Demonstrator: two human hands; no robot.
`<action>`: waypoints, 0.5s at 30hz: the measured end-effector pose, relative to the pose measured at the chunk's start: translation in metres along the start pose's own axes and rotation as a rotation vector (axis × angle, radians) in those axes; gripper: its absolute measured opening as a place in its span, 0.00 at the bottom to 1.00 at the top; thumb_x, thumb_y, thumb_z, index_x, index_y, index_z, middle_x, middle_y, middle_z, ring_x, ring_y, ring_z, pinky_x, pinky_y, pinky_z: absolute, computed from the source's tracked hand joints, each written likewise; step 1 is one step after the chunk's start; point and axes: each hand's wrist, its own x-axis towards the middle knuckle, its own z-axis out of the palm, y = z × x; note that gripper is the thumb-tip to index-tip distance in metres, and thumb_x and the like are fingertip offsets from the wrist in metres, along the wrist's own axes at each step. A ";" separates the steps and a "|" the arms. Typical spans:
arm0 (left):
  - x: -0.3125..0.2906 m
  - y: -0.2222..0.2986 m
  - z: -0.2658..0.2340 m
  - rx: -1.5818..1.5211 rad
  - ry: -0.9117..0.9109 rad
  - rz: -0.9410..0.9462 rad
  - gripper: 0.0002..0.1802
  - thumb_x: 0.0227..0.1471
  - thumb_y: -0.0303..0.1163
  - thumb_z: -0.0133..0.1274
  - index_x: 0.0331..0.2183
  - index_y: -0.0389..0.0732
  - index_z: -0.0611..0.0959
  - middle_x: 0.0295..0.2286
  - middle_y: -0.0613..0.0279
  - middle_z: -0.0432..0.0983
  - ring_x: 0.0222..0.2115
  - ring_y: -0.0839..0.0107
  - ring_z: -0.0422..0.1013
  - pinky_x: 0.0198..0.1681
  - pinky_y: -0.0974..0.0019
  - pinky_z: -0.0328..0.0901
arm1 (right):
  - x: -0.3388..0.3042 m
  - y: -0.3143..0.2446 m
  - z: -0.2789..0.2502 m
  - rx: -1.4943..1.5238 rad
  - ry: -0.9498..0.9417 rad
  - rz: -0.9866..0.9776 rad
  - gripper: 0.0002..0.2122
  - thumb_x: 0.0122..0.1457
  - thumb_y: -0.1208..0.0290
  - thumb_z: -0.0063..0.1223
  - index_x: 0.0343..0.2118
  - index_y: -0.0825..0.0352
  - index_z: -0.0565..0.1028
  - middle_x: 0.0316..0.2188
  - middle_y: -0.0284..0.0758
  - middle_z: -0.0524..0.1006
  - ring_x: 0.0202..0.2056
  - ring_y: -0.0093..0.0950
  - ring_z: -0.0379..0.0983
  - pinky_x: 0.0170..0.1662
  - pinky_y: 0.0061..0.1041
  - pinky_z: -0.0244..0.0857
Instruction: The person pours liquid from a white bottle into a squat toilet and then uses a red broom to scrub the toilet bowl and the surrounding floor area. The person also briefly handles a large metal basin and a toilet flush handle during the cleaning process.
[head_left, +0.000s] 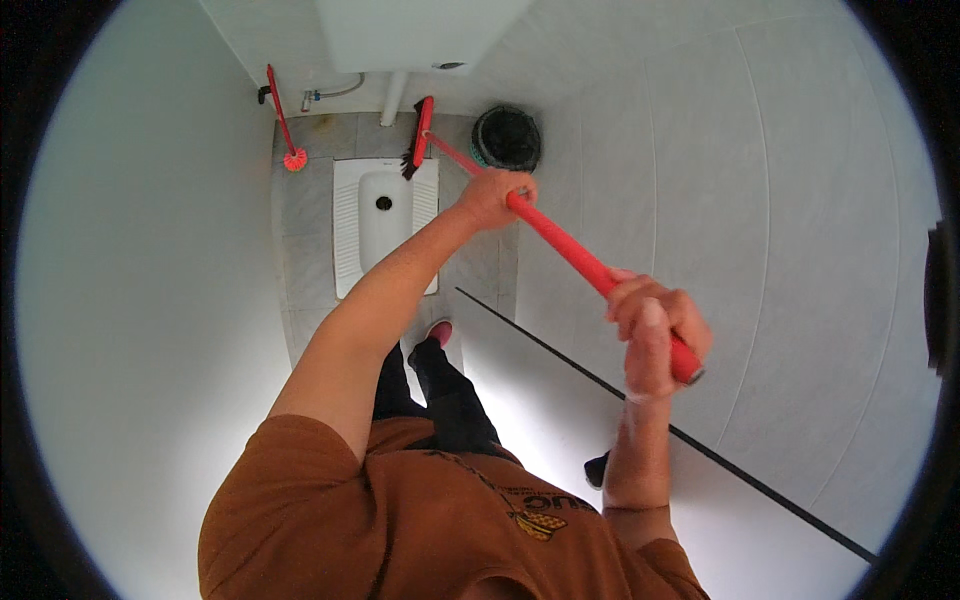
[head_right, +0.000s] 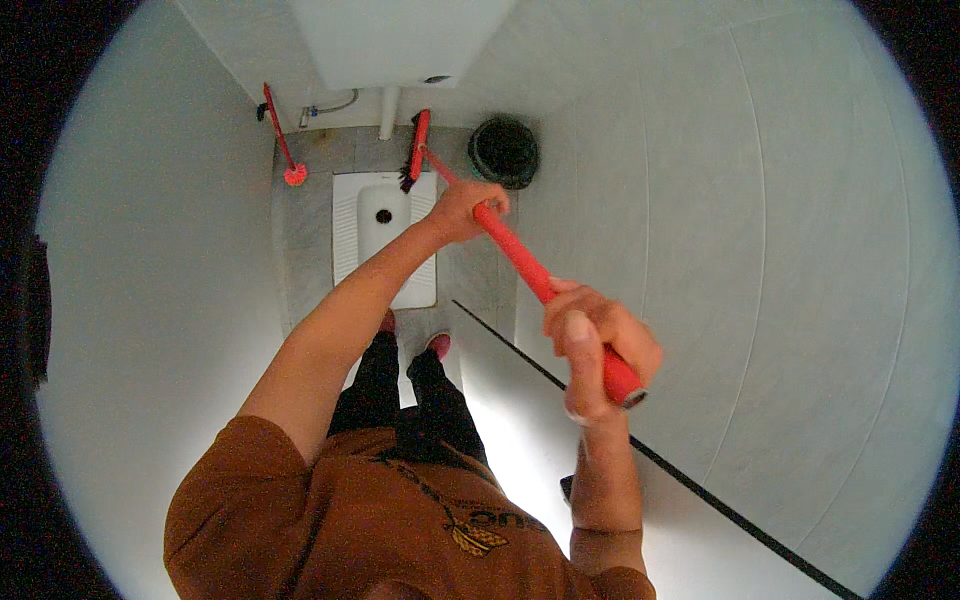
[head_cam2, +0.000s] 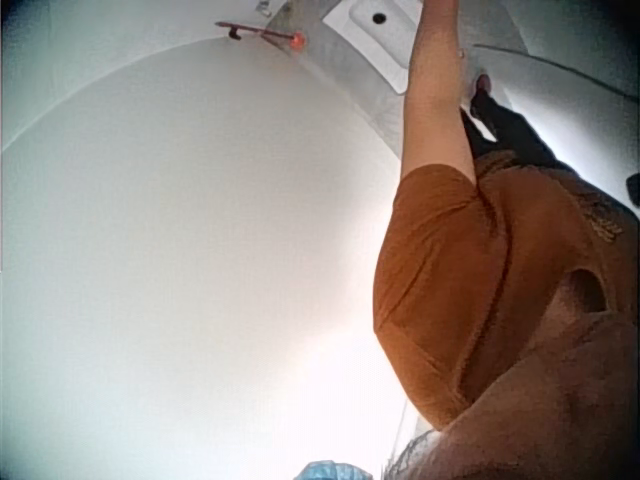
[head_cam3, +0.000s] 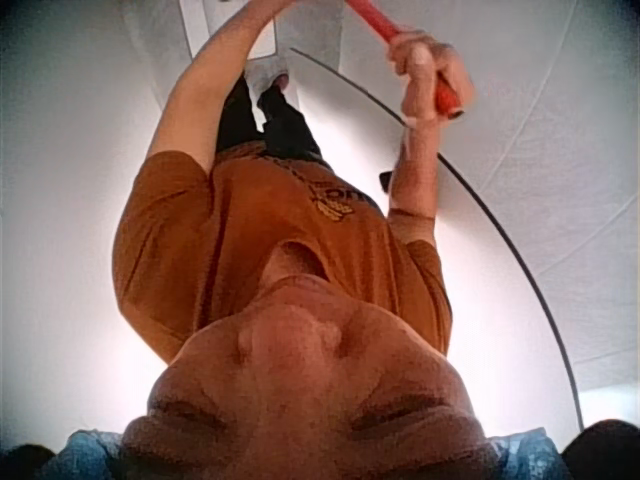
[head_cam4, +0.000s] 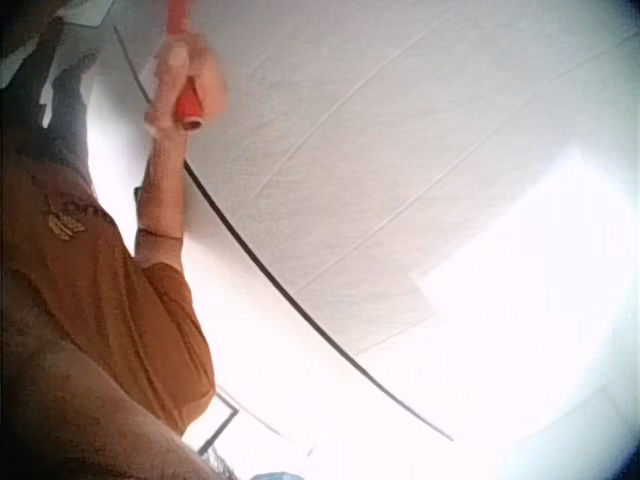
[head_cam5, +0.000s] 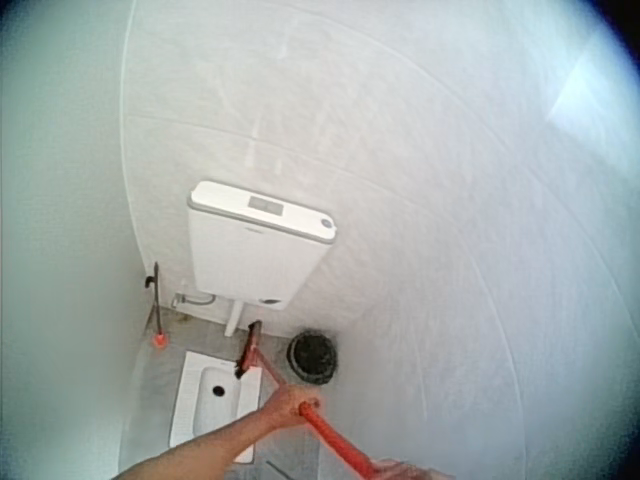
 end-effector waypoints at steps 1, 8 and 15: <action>-0.001 -0.015 0.000 0.015 -0.061 -0.002 0.10 0.41 0.29 0.61 0.31 0.49 0.79 0.24 0.63 0.77 0.27 0.62 0.74 0.30 0.63 0.65 | 0.005 0.004 0.003 0.029 -0.002 0.035 0.13 0.62 0.71 0.44 0.19 0.63 0.63 0.13 0.33 0.67 0.19 0.26 0.68 0.36 0.43 0.72; -0.054 0.019 0.001 0.006 -0.082 -0.284 0.11 0.42 0.31 0.62 0.31 0.50 0.79 0.18 0.62 0.74 0.22 0.60 0.73 0.26 0.61 0.65 | 0.003 0.011 -0.021 0.241 0.231 0.160 0.15 0.63 0.71 0.41 0.17 0.62 0.61 0.12 0.31 0.62 0.17 0.26 0.64 0.36 0.44 0.72; -0.140 -0.049 0.008 0.229 -0.053 -0.429 0.15 0.41 0.29 0.61 0.34 0.51 0.78 0.22 0.61 0.77 0.25 0.60 0.75 0.30 0.57 0.66 | 0.008 -0.059 -0.115 0.617 0.212 -0.059 0.14 0.65 0.68 0.39 0.20 0.59 0.61 0.14 0.26 0.57 0.20 0.20 0.57 0.42 0.36 0.67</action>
